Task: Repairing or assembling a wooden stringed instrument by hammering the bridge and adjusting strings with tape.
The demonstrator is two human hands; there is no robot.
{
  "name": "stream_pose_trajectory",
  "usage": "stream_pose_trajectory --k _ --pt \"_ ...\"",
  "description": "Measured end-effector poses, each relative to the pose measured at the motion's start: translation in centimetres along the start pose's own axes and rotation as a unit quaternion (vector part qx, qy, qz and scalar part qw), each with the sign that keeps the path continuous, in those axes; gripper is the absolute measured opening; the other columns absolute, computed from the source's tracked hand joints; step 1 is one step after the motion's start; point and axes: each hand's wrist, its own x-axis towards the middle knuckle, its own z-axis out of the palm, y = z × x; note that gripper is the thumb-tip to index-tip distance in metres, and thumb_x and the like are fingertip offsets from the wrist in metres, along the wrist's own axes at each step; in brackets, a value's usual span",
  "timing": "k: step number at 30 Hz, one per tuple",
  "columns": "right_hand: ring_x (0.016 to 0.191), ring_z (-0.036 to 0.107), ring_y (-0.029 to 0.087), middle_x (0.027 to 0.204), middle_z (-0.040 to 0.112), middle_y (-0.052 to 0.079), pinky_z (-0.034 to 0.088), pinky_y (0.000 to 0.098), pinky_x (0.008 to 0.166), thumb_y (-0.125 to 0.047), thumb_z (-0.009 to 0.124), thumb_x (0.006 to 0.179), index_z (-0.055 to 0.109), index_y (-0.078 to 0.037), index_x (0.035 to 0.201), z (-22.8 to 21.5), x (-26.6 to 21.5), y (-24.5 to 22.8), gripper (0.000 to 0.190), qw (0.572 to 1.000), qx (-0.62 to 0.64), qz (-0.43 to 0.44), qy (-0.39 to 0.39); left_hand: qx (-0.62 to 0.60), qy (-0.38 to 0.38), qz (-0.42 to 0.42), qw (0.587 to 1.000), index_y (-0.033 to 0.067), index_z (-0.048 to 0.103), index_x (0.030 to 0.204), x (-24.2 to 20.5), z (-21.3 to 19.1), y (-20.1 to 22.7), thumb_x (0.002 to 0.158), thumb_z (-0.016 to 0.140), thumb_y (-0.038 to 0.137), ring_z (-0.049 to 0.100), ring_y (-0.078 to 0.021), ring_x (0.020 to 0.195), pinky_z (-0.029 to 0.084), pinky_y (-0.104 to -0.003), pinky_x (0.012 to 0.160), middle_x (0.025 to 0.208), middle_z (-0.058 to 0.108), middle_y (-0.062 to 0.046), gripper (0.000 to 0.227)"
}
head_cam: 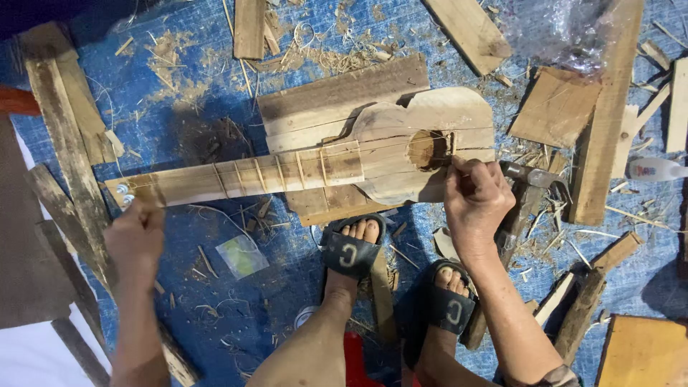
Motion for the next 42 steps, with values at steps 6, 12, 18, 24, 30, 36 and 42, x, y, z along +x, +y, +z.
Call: stream_pose_trajectory --k 6,12,18,24,30,36,42 --pt "0.071 0.059 0.024 0.081 0.065 0.009 0.048 0.0383 0.067 0.007 0.077 0.09 0.07 -0.005 0.091 0.1 -0.1 0.3 0.014 1.0 0.005 0.003 -0.001 0.074 -0.185 0.075 0.977 0.0237 0.063 0.135 0.7 -7.7 6.9 0.076 0.079 0.052 0.065 -0.041 0.115 0.049 -0.052 0.094 0.127 0.066 -0.018 0.067" --pt "0.068 0.068 0.034 0.079 0.065 0.009 0.053 0.0388 0.063 0.004 0.084 0.084 0.077 -0.01 0.088 0.5 -0.5 0.8 0.017 0.999 -0.005 0.036 0.016 -0.233 0.074 0.365 0.898 -0.0011 0.071 0.122 0.3 -6.2 27.6 0.095 0.076 0.004 0.064 -0.038 0.1 0.048 -0.045 0.087 0.106 0.069 -0.018 0.027" --pt "0.065 0.068 0.033 0.077 0.065 0.011 0.051 0.0377 0.061 0.009 0.084 0.085 0.077 -0.006 0.088 0.3 -0.1 0.5 0.016 0.999 0.001 0.035 0.007 -0.165 0.099 0.514 0.836 0.0126 0.063 0.121 -0.5 4.7 40.0 0.077 0.09 0.017 0.051 -0.0236 0.098 0.034 -0.04 0.076 0.104 0.059 -0.006 0.052" --pt "0.064 0.068 0.033 0.076 0.064 0.012 0.051 0.0374 0.059 0.01 0.083 0.084 0.078 -0.006 0.088 0.0 0.1 0.2 0.017 0.999 0.015 0.031 0.008 -0.161 0.08 0.518 0.836 0.0135 0.068 0.104 -1.6 6.9 39.9 0.083 0.081 0.002 0.056 -0.0211 0.094 0.036 -0.038 0.077 0.094 0.064 -0.005 0.028" --pt "0.064 0.067 0.032 0.075 0.063 0.012 0.05 0.0377 0.059 0.01 0.082 0.084 0.076 -0.004 0.086 -0.1 0.3 -0.2 0.015 0.999 0.016 0.027 0.012 -0.16 0.064 0.53 0.83 0.0129 0.069 0.099 -3.3 7.8 38.9 0.082 0.081 0.002 0.059 -0.0215 0.092 0.042 -0.037 0.08 0.088 0.064 -0.004 0.024" --pt "0.065 0.067 0.032 0.075 0.063 0.01 0.051 0.0375 0.06 0.007 0.083 0.083 0.076 -0.007 0.087 0.3 -0.1 0.5 0.016 1.0 0.009 0.014 0.021 -0.137 0.106 0.559 0.811 0.0128 0.063 0.109 -4.1 7.7 38.6 0.075 0.082 -0.002 0.055 -0.0236 0.087 0.045 -0.036 0.081 0.084 0.054 -0.005 0.042" --pt "0.065 0.067 0.033 0.076 0.063 0.011 0.05 0.0374 0.06 0.006 0.083 0.085 0.076 -0.007 0.088 0.5 -0.2 0.8 0.015 1.0 0.007 0.016 0.024 -0.135 0.109 0.567 0.805 0.0168 0.066 0.121 -4.2 6.7 38.5 0.082 0.08 -0.002 0.052 -0.0197 0.084 0.043 -0.036 0.079 0.085 0.052 -0.001 0.045"
